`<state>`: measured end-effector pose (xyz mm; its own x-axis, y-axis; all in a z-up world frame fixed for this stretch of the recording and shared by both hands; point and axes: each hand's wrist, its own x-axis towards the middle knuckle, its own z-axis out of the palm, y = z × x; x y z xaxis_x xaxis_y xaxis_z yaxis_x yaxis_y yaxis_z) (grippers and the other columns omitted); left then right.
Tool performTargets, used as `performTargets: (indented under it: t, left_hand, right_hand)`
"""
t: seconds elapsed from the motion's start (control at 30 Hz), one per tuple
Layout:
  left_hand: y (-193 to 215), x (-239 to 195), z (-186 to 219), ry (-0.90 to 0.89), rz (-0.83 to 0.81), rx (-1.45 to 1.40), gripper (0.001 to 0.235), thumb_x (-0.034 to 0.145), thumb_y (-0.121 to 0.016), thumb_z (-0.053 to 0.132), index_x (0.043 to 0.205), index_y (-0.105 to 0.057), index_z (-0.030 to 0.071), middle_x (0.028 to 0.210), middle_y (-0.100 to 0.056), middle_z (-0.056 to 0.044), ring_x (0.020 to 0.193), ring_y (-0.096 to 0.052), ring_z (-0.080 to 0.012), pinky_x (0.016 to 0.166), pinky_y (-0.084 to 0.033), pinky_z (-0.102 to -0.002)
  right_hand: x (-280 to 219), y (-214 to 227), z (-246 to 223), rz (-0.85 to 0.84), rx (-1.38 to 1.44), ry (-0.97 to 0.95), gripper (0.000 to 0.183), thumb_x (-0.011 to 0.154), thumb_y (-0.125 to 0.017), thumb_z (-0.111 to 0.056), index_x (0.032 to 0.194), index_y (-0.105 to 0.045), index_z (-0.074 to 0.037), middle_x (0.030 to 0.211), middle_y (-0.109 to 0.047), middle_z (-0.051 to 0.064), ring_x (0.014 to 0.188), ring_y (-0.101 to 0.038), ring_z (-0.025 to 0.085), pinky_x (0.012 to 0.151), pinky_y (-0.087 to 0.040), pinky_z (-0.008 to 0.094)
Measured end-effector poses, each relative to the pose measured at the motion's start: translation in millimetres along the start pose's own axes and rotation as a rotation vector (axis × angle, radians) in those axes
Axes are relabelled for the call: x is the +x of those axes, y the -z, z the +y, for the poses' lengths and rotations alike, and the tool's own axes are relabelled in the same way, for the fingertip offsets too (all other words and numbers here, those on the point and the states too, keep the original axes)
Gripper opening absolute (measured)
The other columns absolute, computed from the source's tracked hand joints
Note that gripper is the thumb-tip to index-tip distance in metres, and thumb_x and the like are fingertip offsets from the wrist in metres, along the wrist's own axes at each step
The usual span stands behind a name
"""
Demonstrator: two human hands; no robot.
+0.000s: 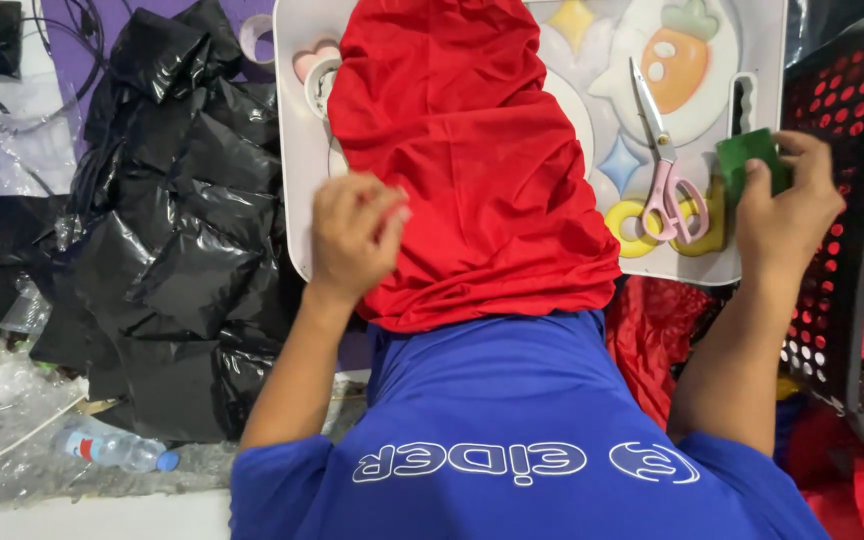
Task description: The person folds a red fabric item on a white tray placed on their lap. They smooth the fabric with a green sponge, fold it into a compact square, and then place it into a clear plastic bag.
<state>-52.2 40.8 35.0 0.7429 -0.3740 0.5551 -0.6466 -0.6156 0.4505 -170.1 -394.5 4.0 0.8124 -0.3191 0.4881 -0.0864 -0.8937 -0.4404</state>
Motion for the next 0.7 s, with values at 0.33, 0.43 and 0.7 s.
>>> performTargets:
  t: [0.33, 0.43, 0.7]
  left_hand:
    - [-15.0, -41.4, 32.2, -0.139, -0.393, -0.076, 0.032, 0.08, -0.08, 0.03, 0.109, -0.077, 0.015, 0.121, -0.065, -0.005, 0.121, -0.055, -0.0263, 0.101, -0.036, -0.046]
    - [-17.5, -37.1, 36.7, -0.109, -0.302, -0.104, 0.012, 0.082, -0.078, 0.017, 0.094, -0.079, 0.013, 0.11, -0.069, -0.002, 0.113, -0.059, -0.0236, 0.098, -0.038, -0.042]
    - [-33.3, -22.4, 19.7, -0.015, -0.038, -0.293, 0.008, 0.095, -0.07, 0.019, 0.1, -0.075, 0.014, 0.091, -0.075, -0.002, 0.088, -0.073, -0.0264, 0.083, -0.053, -0.04]
  right_hand:
    - [-10.1, -12.9, -9.9, 0.004, -0.364, 0.044, 0.038, 0.088, -0.084, 0.007, 0.124, -0.072, 0.01, 0.117, -0.055, 0.025, 0.102, -0.054, 0.04, 0.086, -0.049, 0.046]
    - [-4.1, -2.8, -35.2, 0.051, -0.288, 0.092, 0.04, 0.086, -0.082, 0.012, 0.124, -0.069, 0.01, 0.119, -0.054, 0.025, 0.104, -0.053, 0.039, 0.09, -0.047, 0.045]
    - [-19.7, -10.2, -138.8, -0.392, 0.593, 0.344, 0.07, 0.065, -0.088, -0.058, 0.111, -0.073, -0.006, 0.119, -0.069, 0.02, 0.109, -0.065, 0.042, 0.096, -0.047, 0.05]
